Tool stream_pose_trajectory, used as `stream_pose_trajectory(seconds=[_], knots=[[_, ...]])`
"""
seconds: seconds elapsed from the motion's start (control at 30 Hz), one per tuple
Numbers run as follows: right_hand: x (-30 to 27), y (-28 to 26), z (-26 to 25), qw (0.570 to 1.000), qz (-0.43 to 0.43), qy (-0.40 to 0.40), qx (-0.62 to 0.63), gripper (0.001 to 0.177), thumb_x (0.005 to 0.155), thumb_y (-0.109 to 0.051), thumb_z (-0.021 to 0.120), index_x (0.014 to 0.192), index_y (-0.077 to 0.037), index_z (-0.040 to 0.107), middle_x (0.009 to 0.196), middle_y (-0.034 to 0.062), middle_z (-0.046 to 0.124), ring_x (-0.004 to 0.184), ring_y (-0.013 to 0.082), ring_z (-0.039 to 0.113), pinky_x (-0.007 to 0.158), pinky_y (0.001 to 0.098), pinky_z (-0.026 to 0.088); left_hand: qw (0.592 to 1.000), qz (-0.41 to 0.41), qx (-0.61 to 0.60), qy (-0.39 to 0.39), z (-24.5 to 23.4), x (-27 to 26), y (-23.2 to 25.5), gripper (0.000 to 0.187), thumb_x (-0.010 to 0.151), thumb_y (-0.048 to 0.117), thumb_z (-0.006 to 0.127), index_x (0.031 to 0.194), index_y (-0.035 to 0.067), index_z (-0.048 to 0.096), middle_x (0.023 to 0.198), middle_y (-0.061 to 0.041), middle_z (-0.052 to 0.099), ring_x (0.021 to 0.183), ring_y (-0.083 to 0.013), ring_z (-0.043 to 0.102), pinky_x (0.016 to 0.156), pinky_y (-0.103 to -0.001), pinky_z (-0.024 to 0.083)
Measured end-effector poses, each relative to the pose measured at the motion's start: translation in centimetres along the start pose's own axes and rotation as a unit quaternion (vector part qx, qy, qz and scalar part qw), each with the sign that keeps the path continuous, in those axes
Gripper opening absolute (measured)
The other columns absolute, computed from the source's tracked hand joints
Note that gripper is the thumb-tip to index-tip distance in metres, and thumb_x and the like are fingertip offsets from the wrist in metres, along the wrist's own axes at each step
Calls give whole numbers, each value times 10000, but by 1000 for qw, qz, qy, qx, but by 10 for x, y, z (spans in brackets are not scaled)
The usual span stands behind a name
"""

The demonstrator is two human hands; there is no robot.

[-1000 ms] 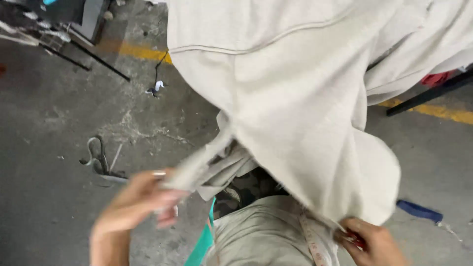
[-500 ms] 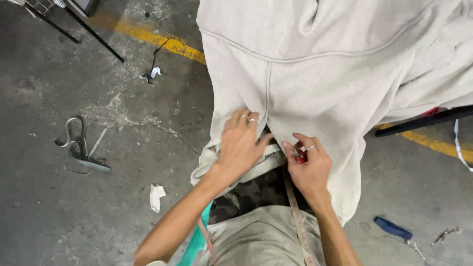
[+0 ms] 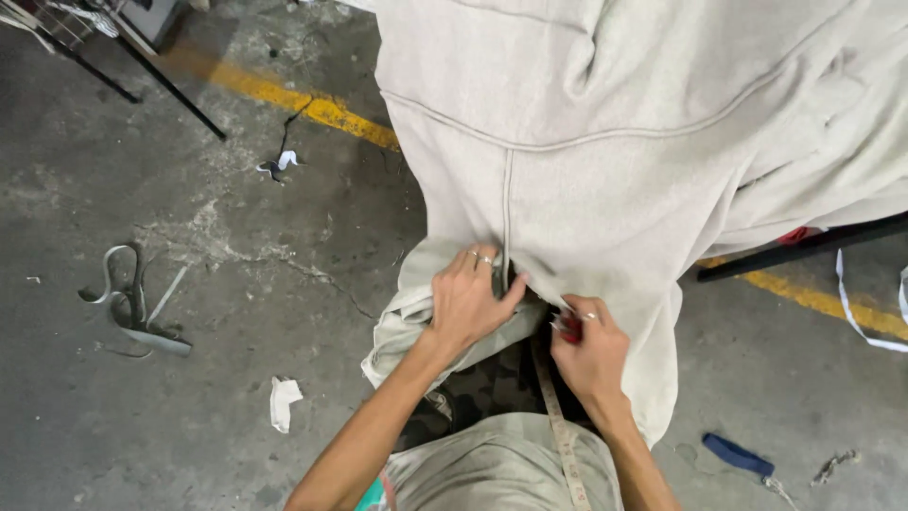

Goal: The person uses a red utility knife to cut along the seam of a large piece of light-colored fabric held on their lap. They carefully guide the blade to separate the fabric layers while holding the material steady with their other hand.

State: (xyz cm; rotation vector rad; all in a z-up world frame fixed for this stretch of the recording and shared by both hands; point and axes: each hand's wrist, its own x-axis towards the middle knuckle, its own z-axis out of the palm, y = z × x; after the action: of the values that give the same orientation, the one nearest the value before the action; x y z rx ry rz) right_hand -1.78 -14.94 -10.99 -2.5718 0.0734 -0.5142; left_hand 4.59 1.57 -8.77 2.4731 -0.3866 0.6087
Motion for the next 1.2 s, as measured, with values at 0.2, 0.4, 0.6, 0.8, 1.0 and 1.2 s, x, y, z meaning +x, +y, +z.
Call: stream_pose_trajectory(seconds=[0.2, 0.4, 0.6, 0.8, 1.0, 1.2], knots=[[0, -33, -81, 987, 82, 51, 132, 147, 764, -8, 549, 856, -92, 628, 700, 5, 561, 504, 85, 444, 529, 206, 390, 992, 121, -41, 9, -50, 5, 34, 179, 785, 185, 597, 859, 43, 517, 790, -99, 540, 670, -237, 547, 532, -349, 433], [-10, -26, -119, 988, -4, 113, 106, 129, 821, 13, 582, 884, -83, 641, 860, 65, 586, 510, 81, 414, 509, 203, 352, 960, 32, -243, -131, -107, 6, 78, 171, 883, 127, 477, 911, 7, 595, 768, -99, 604, 671, -238, 602, 559, -342, 474], [-28, -28, -109, 970, 132, 34, 199, 199, 739, -141, 664, 932, -111, 700, 783, -15, 598, 436, 60, 319, 440, 193, 293, 948, -128, -273, -104, -87, -5, 90, 131, 780, 236, 593, 833, 118, 614, 720, -10, 677, 560, -151, 611, 554, -283, 472], [3, -56, -87, 962, 18, -11, 272, 249, 753, -164, 661, 990, -91, 650, 847, -7, 625, 443, 63, 320, 432, 191, 318, 938, -140, -311, -58, -83, -18, 80, 122, 821, 217, 583, 836, 100, 613, 730, -2, 661, 654, -132, 616, 612, -281, 468], [11, -64, -80, 961, -21, 22, 273, 54, 810, -26, 584, 837, -49, 625, 735, 38, 591, 500, 69, 429, 459, 182, 351, 947, -97, -301, -49, -83, -7, 78, 101, 832, 184, 572, 830, 88, 604, 751, -18, 651, 675, -150, 617, 635, -281, 468], [9, -48, -79, 986, -108, 97, 77, 90, 831, -45, 594, 914, -76, 605, 709, 35, 522, 455, 121, 408, 438, 240, 344, 951, -44, -305, -26, -70, -8, 85, 59, 840, 105, 558, 830, 66, 602, 760, -35, 643, 679, -175, 622, 637, -285, 472]])
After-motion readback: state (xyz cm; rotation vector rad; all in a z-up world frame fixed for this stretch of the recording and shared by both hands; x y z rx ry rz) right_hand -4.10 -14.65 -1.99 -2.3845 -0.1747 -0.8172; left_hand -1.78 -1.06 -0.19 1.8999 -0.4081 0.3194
